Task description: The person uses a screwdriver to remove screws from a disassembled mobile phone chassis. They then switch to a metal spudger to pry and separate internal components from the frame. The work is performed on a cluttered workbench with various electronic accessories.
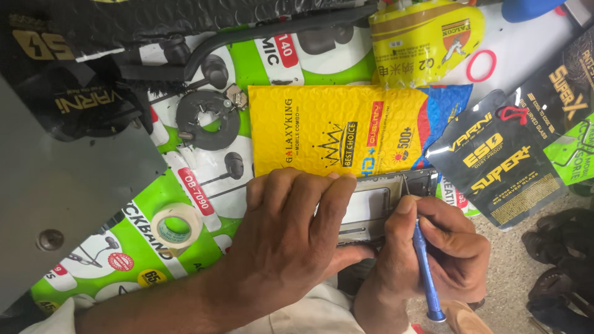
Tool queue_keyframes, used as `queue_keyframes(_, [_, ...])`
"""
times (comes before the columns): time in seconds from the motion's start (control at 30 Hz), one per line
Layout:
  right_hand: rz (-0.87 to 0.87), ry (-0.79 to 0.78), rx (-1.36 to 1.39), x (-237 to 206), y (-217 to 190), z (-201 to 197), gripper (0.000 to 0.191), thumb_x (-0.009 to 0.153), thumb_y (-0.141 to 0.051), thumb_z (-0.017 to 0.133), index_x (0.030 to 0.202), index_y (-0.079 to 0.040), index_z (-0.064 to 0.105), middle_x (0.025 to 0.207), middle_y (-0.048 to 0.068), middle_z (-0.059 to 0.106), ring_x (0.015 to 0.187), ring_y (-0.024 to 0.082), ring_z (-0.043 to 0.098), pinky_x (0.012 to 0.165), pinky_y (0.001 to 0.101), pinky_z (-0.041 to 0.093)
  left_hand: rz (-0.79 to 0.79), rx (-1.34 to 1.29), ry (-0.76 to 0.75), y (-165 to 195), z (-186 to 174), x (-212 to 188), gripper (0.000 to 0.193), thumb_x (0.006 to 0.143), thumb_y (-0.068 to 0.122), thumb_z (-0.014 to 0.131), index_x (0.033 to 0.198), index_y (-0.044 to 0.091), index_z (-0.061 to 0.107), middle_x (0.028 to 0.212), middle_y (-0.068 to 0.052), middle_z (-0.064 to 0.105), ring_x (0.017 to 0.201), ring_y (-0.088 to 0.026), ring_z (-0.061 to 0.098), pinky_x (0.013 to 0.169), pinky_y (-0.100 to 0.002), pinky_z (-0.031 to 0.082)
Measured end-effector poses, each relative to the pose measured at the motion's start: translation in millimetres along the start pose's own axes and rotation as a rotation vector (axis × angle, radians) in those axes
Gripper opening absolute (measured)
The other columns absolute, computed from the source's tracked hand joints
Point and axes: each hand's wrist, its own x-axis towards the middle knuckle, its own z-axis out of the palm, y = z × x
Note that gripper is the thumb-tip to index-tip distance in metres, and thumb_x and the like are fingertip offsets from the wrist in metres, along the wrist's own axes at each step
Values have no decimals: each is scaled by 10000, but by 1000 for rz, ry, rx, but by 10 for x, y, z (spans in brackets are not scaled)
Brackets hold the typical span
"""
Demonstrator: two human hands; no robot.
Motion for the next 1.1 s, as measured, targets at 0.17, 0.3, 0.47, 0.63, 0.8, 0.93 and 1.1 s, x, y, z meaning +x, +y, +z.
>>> queue_keyframes(0.17, [-67,-7,-6,2,22,-1,388,994,-11,856,921,-29,476,876,239,714,661,120,635,610,226,512,11,-1,-2,-3,2,3,917,710,474,919,1371,1,495,1153,-122,505,1052,-318,511,909,-526,407])
queue_keyframes(0.3, [-72,-10,21,-1,38,-7,378,1009,-22,860,939,-31,489,887,240,722,666,119,646,615,226,523,13,-2,0,-6,-1,-1,919,716,474,916,1378,-2,490,1150,-122,506,1050,-317,510,904,-522,402])
queue_keyframes(0.47, [-88,-21,-28,-10,37,-13,372,1010,-8,854,946,-26,488,903,245,719,679,131,654,623,230,526,12,-10,3,-4,-1,2,907,721,462,909,1377,-8,496,1158,-123,511,1057,-316,513,906,-520,404])
queue_keyframes(0.63, [-110,-35,-18,0,38,-5,373,1001,19,854,946,-24,488,905,249,719,681,141,659,635,234,528,22,-15,3,-11,-11,10,885,738,456,902,1369,-19,501,1159,-127,514,1052,-317,514,899,-514,404])
queue_keyframes(0.8, [-80,-29,6,-3,33,-6,364,985,4,853,929,-30,495,935,237,724,677,134,667,632,231,541,29,-15,-9,-16,-26,19,883,740,456,901,1361,-28,502,1133,-131,515,1032,-317,511,886,-509,402])
queue_keyframes(0.93, [-90,-37,-28,-20,29,-21,366,990,7,856,938,-24,495,914,243,721,678,140,662,637,237,540,23,-10,-12,-12,-32,23,884,732,463,900,1353,-27,506,1115,-129,513,1018,-316,510,878,-509,400])
queue_keyframes(1.1, [-102,-58,-25,-16,26,-24,379,1023,7,860,931,-15,493,936,246,723,707,148,671,665,243,552,24,-7,-6,-11,-28,24,886,727,465,900,1354,-25,508,1119,-127,515,1025,-316,511,885,-508,400])
